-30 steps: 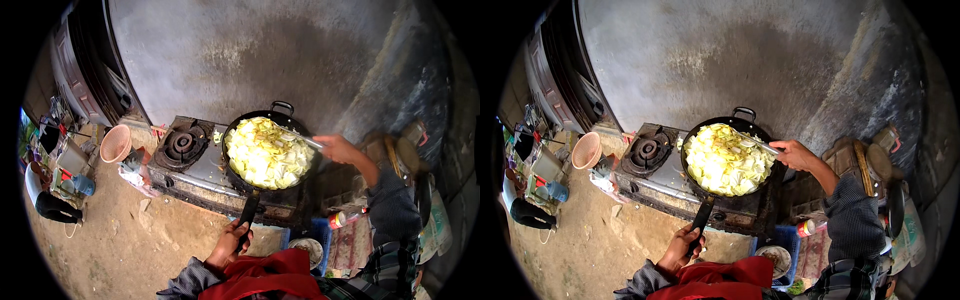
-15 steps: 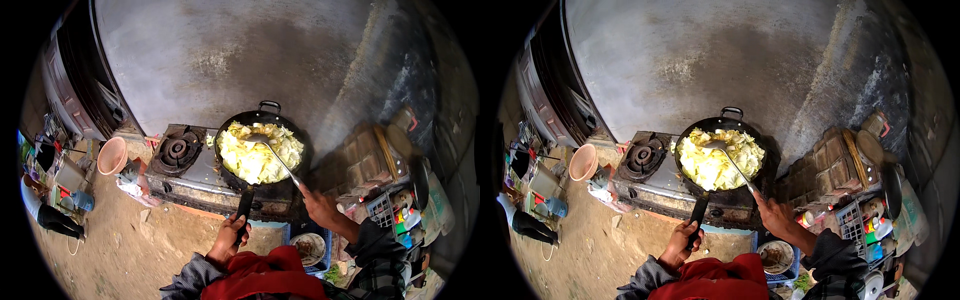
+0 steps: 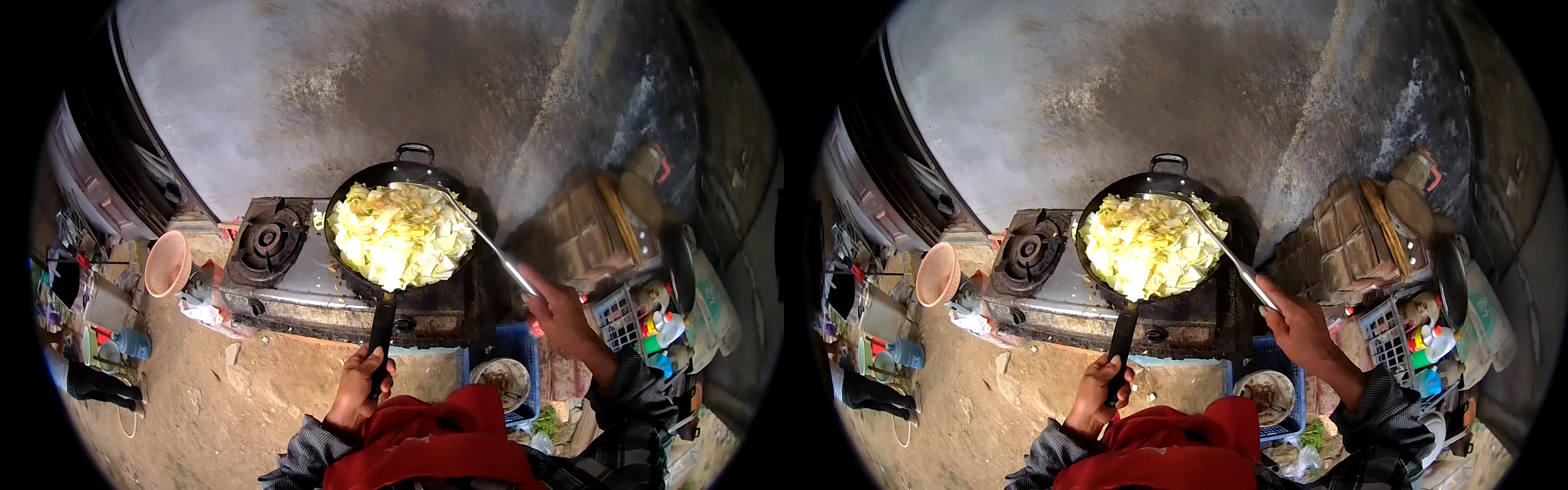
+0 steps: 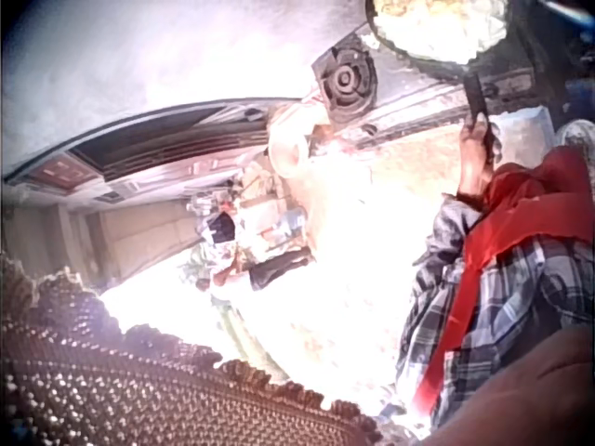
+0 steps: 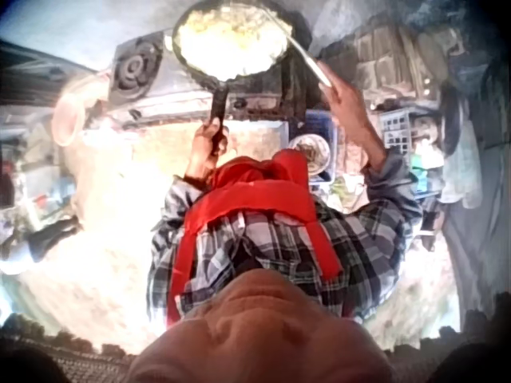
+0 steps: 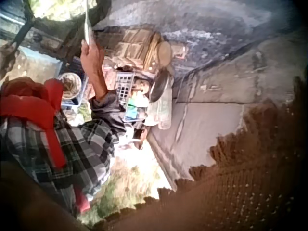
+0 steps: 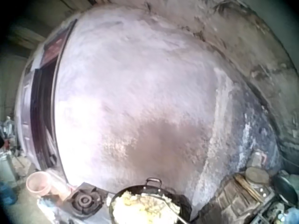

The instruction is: The person cooks chopped cabbage in a frying pan on a portable gas stove. They stir the cabbage with a metal spatula, add more cabbage from a colander, and pour water from a red scoop into the pan. The person continues to stir the mixture as it cooks.

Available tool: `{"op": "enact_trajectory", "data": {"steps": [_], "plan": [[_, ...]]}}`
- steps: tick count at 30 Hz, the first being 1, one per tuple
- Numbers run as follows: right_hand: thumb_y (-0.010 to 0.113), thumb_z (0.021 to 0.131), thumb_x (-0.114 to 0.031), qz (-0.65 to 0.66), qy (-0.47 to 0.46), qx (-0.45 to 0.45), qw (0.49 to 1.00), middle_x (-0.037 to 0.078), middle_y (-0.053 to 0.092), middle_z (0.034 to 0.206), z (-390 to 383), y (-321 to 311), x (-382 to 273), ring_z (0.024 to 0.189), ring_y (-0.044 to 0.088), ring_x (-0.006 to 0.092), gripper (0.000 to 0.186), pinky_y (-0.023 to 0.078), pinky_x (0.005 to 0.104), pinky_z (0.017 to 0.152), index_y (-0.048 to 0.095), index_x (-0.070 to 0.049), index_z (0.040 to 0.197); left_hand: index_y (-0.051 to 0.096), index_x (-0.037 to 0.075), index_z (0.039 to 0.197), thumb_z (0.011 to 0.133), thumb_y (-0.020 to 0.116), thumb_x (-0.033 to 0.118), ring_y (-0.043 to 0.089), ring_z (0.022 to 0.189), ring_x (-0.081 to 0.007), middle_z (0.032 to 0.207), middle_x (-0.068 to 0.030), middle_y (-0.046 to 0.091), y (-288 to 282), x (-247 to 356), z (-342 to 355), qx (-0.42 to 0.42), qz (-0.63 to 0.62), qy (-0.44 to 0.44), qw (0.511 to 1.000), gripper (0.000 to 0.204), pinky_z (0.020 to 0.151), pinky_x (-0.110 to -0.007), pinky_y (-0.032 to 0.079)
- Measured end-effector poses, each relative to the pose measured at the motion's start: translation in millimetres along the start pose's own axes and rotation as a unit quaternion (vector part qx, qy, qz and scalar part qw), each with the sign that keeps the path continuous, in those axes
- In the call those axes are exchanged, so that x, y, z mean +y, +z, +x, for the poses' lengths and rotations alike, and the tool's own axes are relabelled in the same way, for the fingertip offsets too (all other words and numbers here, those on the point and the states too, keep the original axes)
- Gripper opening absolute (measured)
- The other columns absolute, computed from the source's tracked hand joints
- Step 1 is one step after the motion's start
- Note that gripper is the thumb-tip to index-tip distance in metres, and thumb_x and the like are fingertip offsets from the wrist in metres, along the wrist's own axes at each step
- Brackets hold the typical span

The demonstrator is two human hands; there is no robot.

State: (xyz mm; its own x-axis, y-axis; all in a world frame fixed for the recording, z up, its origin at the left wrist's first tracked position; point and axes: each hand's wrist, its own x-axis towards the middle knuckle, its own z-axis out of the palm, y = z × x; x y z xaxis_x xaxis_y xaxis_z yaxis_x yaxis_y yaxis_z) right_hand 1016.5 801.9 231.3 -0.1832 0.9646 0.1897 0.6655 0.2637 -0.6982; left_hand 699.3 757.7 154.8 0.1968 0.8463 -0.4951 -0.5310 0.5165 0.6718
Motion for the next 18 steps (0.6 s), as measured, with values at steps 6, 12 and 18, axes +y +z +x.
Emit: {"op": "enact_trajectory", "data": {"steps": [6,12,18], "plan": [[0.054,0.085,-0.009,-0.068,0.017,0.036,0.997,0.018,0.064,0.091,49.6,3.0,42.8,0.071,0.063,0.0249,0.043,0.047,0.0312,0.064,0.047,-0.008,0.127,0.046,0.009,0.095,0.094,0.044,0.018,0.046,0.044,-0.0101,0.069,-0.0039,0.055,-0.9,-0.3,-5.0,0.018,0.006,-0.001,1.0,0.009,0.035,-0.022,0.035],[0.053,0.088,-0.012,0.236,0.271,-0.027,0.933,0.002,0.051,0.065,66.1,22.6,59.6,0.045,0.042,0.0082,0.045,0.032,0.0241,0.039,0.044,-0.013,0.131,0.046,0.008,0.098,0.094,0.043,0.015,0.047,0.044,-0.0128,0.072,-0.0071,0.056,-3.5,-1.2,0.3,0.008,0.01,-0.008,1.0,0.008,0.036,-0.023,0.036],[0.052,0.088,-0.01,0.347,0.326,-0.043,0.878,0.001,0.045,0.061,67.6,33.9,39.0,0.039,0.033,0.0052,0.049,0.022,0.0222,0.033,0.038,-0.014,0.135,0.045,0.009,0.096,0.093,0.044,0.015,0.046,0.044,-0.0128,0.071,-0.0064,0.055,-6.6,-1.9,0.6,-0.006,0.004,-0.002,1.0,0.007,0.036,-0.024,0.035]]}}
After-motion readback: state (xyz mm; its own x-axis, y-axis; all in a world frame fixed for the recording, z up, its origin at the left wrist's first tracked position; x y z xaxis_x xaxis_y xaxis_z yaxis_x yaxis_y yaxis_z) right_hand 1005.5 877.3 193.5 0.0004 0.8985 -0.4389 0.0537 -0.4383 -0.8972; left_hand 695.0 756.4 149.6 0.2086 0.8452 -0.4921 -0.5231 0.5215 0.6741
